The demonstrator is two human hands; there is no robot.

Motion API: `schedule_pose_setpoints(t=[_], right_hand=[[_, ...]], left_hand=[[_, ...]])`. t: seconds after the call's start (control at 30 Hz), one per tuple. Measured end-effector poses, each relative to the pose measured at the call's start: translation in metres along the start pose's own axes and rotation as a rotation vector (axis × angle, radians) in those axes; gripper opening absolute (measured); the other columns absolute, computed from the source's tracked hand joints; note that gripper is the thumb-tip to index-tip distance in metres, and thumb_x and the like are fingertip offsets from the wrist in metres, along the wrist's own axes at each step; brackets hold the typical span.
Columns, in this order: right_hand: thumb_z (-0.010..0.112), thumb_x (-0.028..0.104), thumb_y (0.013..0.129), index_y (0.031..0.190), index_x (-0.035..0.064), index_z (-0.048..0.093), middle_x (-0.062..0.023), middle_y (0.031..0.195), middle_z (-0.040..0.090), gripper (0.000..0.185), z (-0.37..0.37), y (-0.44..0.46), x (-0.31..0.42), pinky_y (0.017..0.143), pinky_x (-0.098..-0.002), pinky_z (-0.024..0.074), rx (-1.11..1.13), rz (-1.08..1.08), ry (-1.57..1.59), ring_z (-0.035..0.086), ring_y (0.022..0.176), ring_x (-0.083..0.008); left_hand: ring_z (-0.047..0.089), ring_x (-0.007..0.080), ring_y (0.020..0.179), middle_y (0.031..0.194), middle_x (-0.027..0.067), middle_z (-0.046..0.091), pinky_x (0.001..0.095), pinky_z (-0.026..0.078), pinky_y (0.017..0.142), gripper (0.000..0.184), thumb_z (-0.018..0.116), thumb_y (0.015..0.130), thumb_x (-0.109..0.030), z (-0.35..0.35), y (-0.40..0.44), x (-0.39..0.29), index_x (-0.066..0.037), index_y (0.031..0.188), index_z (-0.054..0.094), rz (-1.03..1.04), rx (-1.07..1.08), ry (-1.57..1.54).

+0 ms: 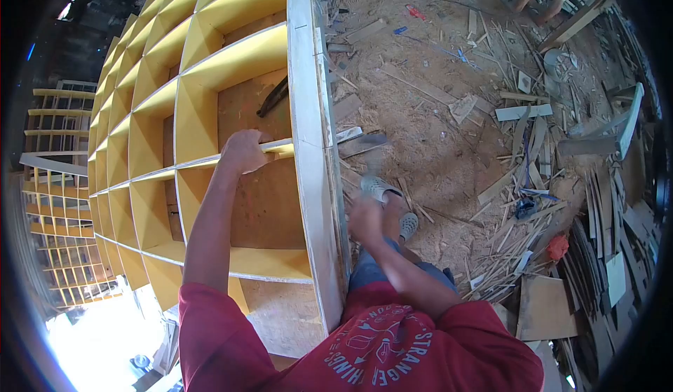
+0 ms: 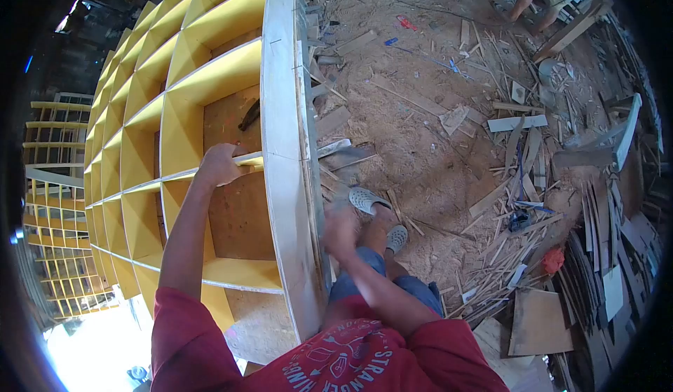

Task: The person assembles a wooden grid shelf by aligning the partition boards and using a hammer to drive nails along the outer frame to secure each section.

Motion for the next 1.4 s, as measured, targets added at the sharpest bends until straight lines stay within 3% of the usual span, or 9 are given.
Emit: schedule_pose_setpoints(t=[0.1, 0.27, 0.4, 0.53, 0.77, 0.9, 1.1, 1.23, 1.4], right_hand=[[0.05, 0.044, 0.112, 0.102, 0.0054, 0.052, -0.0087, 0.076, 0.061, 0.04, 0.027, -0.005, -0.021, 0.057, -0.0335, 0.054, 0.17, -0.115, -0.42, 0.062, 0.058, -0.0173], [0.052, 0.043, 0.113, 0.095, 0.0073, 0.049, -0.0027, 0.066, 0.051, 0.039, -0.021, -0.007, 0.071, 0.041, -0.035, 0.0436, -0.16, -0.067, 0.329, 0.051, 0.044, -0.0143], [0.051, 0.042, 0.113, 0.092, 0.01, 0.046, -0.0035, 0.069, 0.053, 0.039, 0.048, -0.032, 0.011, 0.041, -0.0312, 0.0459, -0.065, -0.94, -0.734, 0.054, 0.049, -0.014], [0.047, 0.032, 0.115, 0.101, 0.0067, 0.051, -0.0066, 0.071, 0.059, 0.029, -0.008, -0.017, 0.057, 0.046, -0.0327, 0.0512, 0.077, 0.243, -0.11, 0.056, 0.048, -0.0181], [0.045, 0.033, 0.116, 0.102, 0.0064, 0.055, -0.0139, 0.085, 0.072, 0.032, 0.032, -0.025, 0.027, 0.053, -0.0342, 0.0518, 0.073, -0.231, -0.251, 0.063, 0.055, -0.0182], [0.048, 0.033, 0.115, 0.105, 0.0081, 0.056, -0.0052, 0.073, 0.064, 0.028, 0.024, -0.025, 0.029, 0.045, -0.0309, 0.0472, 0.312, 0.119, -0.143, 0.057, 0.048, -0.0146], [0.045, 0.032, 0.116, 0.1, 0.0101, 0.055, -0.0022, 0.072, 0.057, 0.03, -0.019, 0.01, 0.061, 0.041, -0.0331, 0.0476, -0.26, -0.006, 0.35, 0.056, 0.047, -0.0183], [0.046, 0.024, 0.115, 0.106, 0.0082, 0.062, -0.0052, 0.078, 0.066, 0.024, 0.056, -0.045, 0.017, 0.047, -0.0344, 0.0523, 0.486, 0.29, -0.192, 0.062, 0.054, -0.0187], [0.051, 0.027, 0.114, 0.105, 0.0051, 0.057, -0.0024, 0.072, 0.058, 0.025, -0.022, 0.04, -0.019, 0.045, -0.0295, 0.0488, 0.046, 0.094, 0.552, 0.057, 0.053, -0.0135]], left_hand=[[0.074, 0.0347, 0.104, 0.109, 0.0129, 0.079, 0.0466, 0.057, 0.098, 0.04, 0.079, 0.085, -0.046, -0.002, -0.001, -0.005, -0.019, 0.115, 0.082, -0.001, 0.016, -0.009], [0.073, 0.0355, 0.103, 0.108, 0.0134, 0.079, 0.0462, 0.057, 0.097, 0.04, 0.081, 0.084, -0.046, 0.003, -0.002, -0.004, -0.019, 0.113, 0.082, 0.002, 0.016, -0.016], [0.073, 0.035, 0.102, 0.106, 0.0133, 0.079, 0.0461, 0.057, 0.095, 0.038, 0.082, 0.084, -0.045, 0.008, 0.005, 0.001, -0.021, 0.113, 0.082, 0.0, 0.018, 0.008], [0.074, 0.0347, 0.1, 0.104, 0.0127, 0.079, 0.0462, 0.058, 0.094, 0.036, 0.082, 0.085, -0.044, 0.007, 0.003, 0.0, -0.021, 0.113, 0.082, 0.019, 0.005, 0.012], [0.074, 0.0337, 0.1, 0.104, 0.0113, 0.079, 0.0457, 0.058, 0.094, 0.035, 0.082, 0.085, -0.044, 0.005, 0.004, -0.004, -0.02, 0.11, 0.083, 0.011, 0.014, 0.0], [0.074, 0.0328, 0.1, 0.103, 0.0106, 0.08, 0.0458, 0.058, 0.094, 0.035, 0.082, 0.085, -0.043, 0.009, 0.003, 0.003, -0.021, 0.112, 0.083, 0.026, 0.002, 0.008], [0.074, 0.0321, 0.101, 0.103, 0.0094, 0.08, 0.0463, 0.058, 0.095, 0.033, 0.081, 0.086, -0.042, 0.007, 0.002, -0.001, -0.022, 0.112, 0.083, 0.026, 0.015, -0.016], [0.073, 0.0329, 0.1, 0.104, 0.0092, 0.08, 0.045, 0.058, 0.093, 0.031, 0.084, 0.083, -0.037, 0.005, 0.002, -0.001, -0.02, 0.11, 0.083, 0.023, 0.001, -0.027], [0.074, 0.0317, 0.104, 0.109, 0.008, 0.08, 0.0456, 0.058, 0.095, 0.034, 0.081, 0.084, -0.037, 0.012, 0.006, 0.008, -0.025, 0.115, 0.082, 0.007, 0.041, -0.084]])
Point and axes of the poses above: each hand's wrist, its own y-axis towards the middle knuckle, its own z-axis out of the palm, x = y × z, the point moved 9 cm from there along y, towards the middle knuckle
